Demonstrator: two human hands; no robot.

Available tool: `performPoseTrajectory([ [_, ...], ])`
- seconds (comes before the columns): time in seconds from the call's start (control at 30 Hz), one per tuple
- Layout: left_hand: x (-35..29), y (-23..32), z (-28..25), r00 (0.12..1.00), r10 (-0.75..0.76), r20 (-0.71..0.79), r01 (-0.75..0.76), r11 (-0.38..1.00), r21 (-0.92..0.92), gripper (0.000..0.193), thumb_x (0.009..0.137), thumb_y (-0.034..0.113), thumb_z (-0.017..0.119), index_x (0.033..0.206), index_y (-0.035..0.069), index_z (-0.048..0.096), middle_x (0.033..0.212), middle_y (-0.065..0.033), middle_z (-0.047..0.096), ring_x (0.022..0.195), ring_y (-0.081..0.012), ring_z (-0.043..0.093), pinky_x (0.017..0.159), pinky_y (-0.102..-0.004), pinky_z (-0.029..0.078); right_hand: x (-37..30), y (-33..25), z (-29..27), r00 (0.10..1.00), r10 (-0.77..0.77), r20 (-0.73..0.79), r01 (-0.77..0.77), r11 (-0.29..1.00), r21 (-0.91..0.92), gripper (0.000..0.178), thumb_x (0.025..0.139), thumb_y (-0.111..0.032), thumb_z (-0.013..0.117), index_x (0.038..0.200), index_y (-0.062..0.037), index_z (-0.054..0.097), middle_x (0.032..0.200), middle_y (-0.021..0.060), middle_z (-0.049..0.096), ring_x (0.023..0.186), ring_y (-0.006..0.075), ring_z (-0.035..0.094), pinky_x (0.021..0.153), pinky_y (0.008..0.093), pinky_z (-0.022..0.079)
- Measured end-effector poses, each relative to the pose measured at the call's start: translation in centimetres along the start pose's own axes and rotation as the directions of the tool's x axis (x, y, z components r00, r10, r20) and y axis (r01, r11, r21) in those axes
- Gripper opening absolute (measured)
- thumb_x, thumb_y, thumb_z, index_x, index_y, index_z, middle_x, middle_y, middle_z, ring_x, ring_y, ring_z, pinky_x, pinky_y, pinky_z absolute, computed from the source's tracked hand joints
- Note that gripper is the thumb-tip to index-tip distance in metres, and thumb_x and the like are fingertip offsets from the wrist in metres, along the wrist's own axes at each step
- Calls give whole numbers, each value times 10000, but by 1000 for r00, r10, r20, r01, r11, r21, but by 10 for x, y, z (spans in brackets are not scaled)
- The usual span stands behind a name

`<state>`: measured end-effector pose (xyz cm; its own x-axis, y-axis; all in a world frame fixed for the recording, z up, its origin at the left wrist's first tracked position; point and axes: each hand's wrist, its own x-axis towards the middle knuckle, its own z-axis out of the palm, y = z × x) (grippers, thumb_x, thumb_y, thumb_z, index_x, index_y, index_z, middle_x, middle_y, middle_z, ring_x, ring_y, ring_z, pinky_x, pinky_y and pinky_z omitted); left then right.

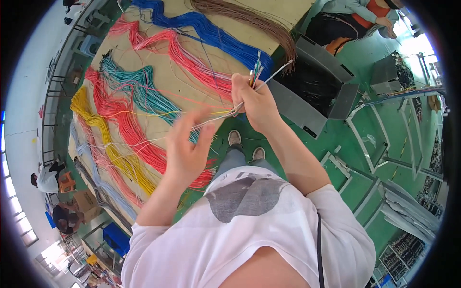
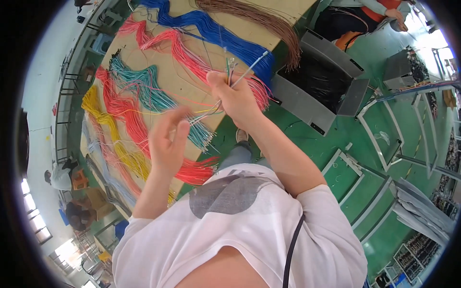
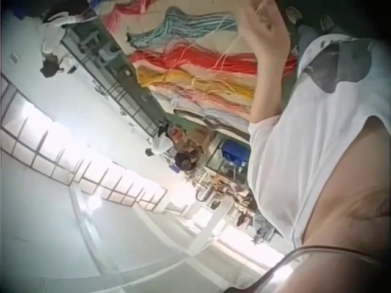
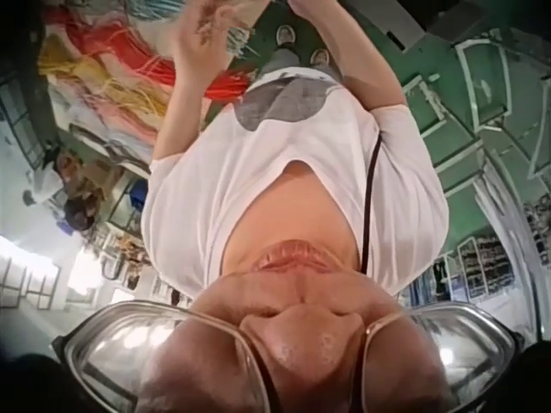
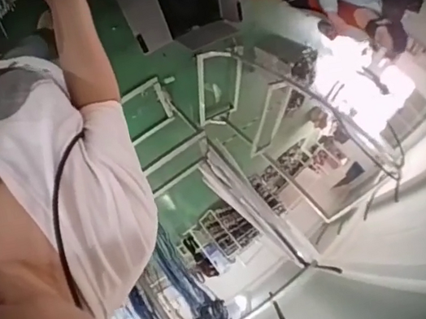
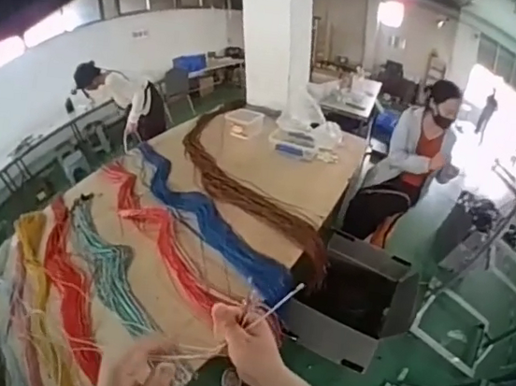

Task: Sorting and threading multi-colored wires into a protective black sleeve.

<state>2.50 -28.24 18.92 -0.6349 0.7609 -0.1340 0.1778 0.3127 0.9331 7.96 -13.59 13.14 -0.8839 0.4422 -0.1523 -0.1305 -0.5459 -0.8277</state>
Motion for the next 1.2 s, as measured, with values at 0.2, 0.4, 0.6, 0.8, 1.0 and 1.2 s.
performPoseTrajectory([
  [0.2, 54, -53, 5, 968, 196, 155, -122, 912, -391, 282, 881, 197, 418, 1082, 0, 411, 880, -98, 515, 819, -154, 517, 750, -272, 416, 33, 11, 32, 944, -312, 105, 328, 923, -201, 360, 885, -299, 418, 621, -57, 451, 611, 1, 441, 522, 56, 352, 464, 211, 302],
  [0.4, 76, -54, -24, 805, -92, 587, 411, 799, -439, 250, 905, 227, 361, 886, 7, 480, 603, 12, 412, 502, -72, 383, 456, -192, 319, 53, 5, 20, 975, 220, 44, -195, 929, -316, 193, 834, -187, 499, 919, -26, 562, 783, 44, 559, 672, 108, 510, 594, 224, 421],
  [0.6, 90, -50, -26, 731, -122, 671, 516, 742, -428, 211, 901, 220, 366, 826, 57, 475, 575, 40, 375, 459, -39, 327, 410, -181, 283, 79, -41, -2, 951, -105, -290, 168, 965, 201, 308, 865, -256, 409, 916, 15, 546, 973, 146, 561, 790, 212, 570, 710, 335, 478],
  [0.8, 108, -46, -21, 753, -74, 654, 454, 777, -435, 241, 903, 190, 361, 914, -13, 489, 605, 27, 360, 480, -47, 292, 426, -189, 266, 75, -29, -5, 995, 14, -96, -50, 920, -388, 371, 888, -268, 362, 898, 49, 555, 969, 140, 564, 791, 199, 572, 693, 312, 468],
  [1.0, 123, -39, -5, 711, -178, 680, 570, 712, -409, 196, 885, 206, 398, 834, 46, 499, 585, 55, 380, 474, -32, 314, 400, -188, 244, 67, -13, -14, 981, -195, -5, 141, 732, -667, 261, 889, -165, 382, 1029, -8, 537, 1062, 93, 551, 1004, 185, 497, 827, 298, 398],
  [1.2, 140, -62, 33, 763, -366, 533, 591, 728, -347, 186, 881, 242, 417, 831, 83, 498, 571, 66, 356, 451, -28, 290, 390, -181, 201, 70, 23, -64, 988, -156, 4, 138, 856, -498, 327, 876, -220, 416, 1114, -4, 478, 1051, 101, 550, 957, 195, 522, 838, 295, 396],
])
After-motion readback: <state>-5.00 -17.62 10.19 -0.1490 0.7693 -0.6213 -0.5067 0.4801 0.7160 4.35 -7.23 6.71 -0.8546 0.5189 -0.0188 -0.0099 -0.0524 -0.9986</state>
